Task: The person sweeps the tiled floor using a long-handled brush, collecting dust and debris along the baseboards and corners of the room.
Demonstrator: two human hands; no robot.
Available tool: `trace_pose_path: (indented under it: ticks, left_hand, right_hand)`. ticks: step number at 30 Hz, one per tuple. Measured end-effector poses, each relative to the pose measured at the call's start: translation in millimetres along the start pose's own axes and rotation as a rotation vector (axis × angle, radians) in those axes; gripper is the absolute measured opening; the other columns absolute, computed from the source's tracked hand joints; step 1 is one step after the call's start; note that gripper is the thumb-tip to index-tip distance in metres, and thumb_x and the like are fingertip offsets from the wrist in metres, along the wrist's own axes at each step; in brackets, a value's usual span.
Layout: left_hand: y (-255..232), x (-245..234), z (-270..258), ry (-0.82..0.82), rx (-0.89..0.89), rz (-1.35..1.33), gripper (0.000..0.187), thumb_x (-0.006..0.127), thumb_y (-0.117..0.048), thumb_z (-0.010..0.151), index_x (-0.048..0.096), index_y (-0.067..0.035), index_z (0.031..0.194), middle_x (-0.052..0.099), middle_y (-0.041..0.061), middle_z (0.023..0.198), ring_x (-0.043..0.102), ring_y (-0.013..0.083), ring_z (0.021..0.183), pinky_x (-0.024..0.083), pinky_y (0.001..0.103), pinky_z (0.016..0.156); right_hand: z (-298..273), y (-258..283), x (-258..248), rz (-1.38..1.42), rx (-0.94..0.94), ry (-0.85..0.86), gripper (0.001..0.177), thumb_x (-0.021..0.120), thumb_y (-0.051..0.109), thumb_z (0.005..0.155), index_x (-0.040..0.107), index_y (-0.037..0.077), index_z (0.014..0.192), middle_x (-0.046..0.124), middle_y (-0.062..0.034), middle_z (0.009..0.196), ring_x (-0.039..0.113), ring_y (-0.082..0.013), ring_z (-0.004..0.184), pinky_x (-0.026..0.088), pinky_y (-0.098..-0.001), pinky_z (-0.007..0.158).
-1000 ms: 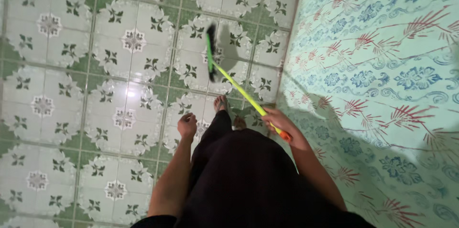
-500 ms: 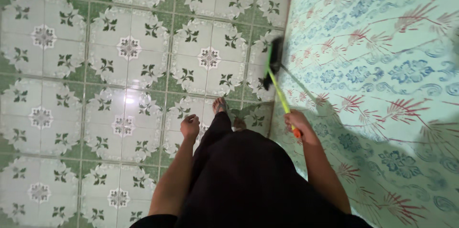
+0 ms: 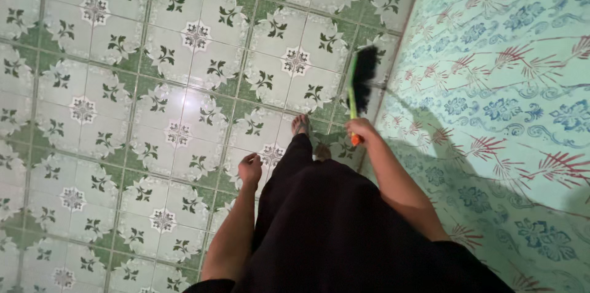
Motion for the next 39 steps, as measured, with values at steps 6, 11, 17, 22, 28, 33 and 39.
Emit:
trace_pose_path:
  ticks: [6,11,17,22,28,33,39]
  left_hand:
    - [2,5,-3,-0.012,-0.035,-0.002,0.034,0.071,-0.023,0.090,0.073,-0.003,0.117,0.078,0.014,0.096,0.077,0.0206,0.084,0.057,0.032,0.078]
    - [-9,18,8,0.041,-0.020,-0.101,0.034,0.070,-0.022,0.090,0.072,-0.001,0.118,0.078,0.014,0.095,0.075,0.0201,0.083,0.057,0.033,0.075]
    - [-27,26,23,0.066,0.044,-0.034,0.033,0.069,-0.023,0.091,0.073,-0.003,0.117,0.079,0.012,0.094,0.076,0.0175,0.082,0.056,0.031,0.077]
    - [-33,32,25,0.090,0.054,0.049,0.033,0.070,-0.024,0.090,0.075,-0.005,0.116,0.079,0.012,0.093,0.076,0.0183,0.082,0.057,0.033,0.079]
    - [-39,43,26,0.130,0.064,0.077,0.034,0.070,-0.024,0.090,0.074,-0.005,0.117,0.079,0.012,0.092,0.074,0.0185,0.080,0.057,0.033,0.076]
    - [-42,46,30,0.131,0.064,0.041,0.035,0.070,-0.024,0.088,0.074,-0.005,0.117,0.079,0.010,0.093,0.074,0.0168,0.079,0.057,0.032,0.074]
    - [-38,36,31,0.116,0.050,0.063,0.035,0.069,-0.024,0.089,0.074,-0.005,0.118,0.079,0.012,0.094,0.075,0.0174,0.081,0.056,0.032,0.078]
  right_hand:
    - [5,16,36,-0.045,-0.067,0.167,0.012,0.064,0.007,0.091,0.060,-0.001,0.100,0.060,-0.0064,0.070,0.055,-0.0154,0.053,0.046,-0.0315,0.046]
    - [-9,13,45,-0.102,-0.085,0.288,0.021,0.063,0.010,0.093,0.057,0.003,0.113,0.055,-0.0025,0.068,0.049,-0.0116,0.049,0.042,-0.0283,0.043]
    - [-74,1,22,-0.019,-0.112,0.334,0.059,0.064,0.010,0.093,0.048,0.007,0.149,0.053,0.0001,0.066,0.047,-0.0093,0.048,0.040,-0.0259,0.043]
    - [-134,-21,-22,-0.104,-0.096,0.198,0.066,0.066,0.011,0.093,0.043,0.010,0.155,0.056,-0.0009,0.066,0.048,-0.0101,0.048,0.042,-0.0263,0.044]
    - [-163,-52,-53,-0.054,-0.173,0.002,0.068,0.067,0.010,0.089,0.046,0.008,0.154,0.055,-0.0044,0.065,0.048,-0.0130,0.048,0.041,-0.0310,0.043]
    - [-124,-84,-91,0.012,-0.157,-0.165,0.068,0.067,0.010,0.088,0.046,0.005,0.153,0.060,-0.0068,0.067,0.053,-0.0145,0.050,0.044,-0.0324,0.045]
    - [-83,-80,-122,0.185,-0.066,-0.154,0.038,0.063,0.009,0.089,0.056,0.004,0.126,0.052,-0.0046,0.066,0.048,-0.0156,0.048,0.039,-0.0346,0.041]
Point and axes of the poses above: each hand's wrist, its own z-axis towards the middle knuckle, its own x-axis out of the palm, y = z × x, the point moved 8 cm from there along z, towards the middle knuckle
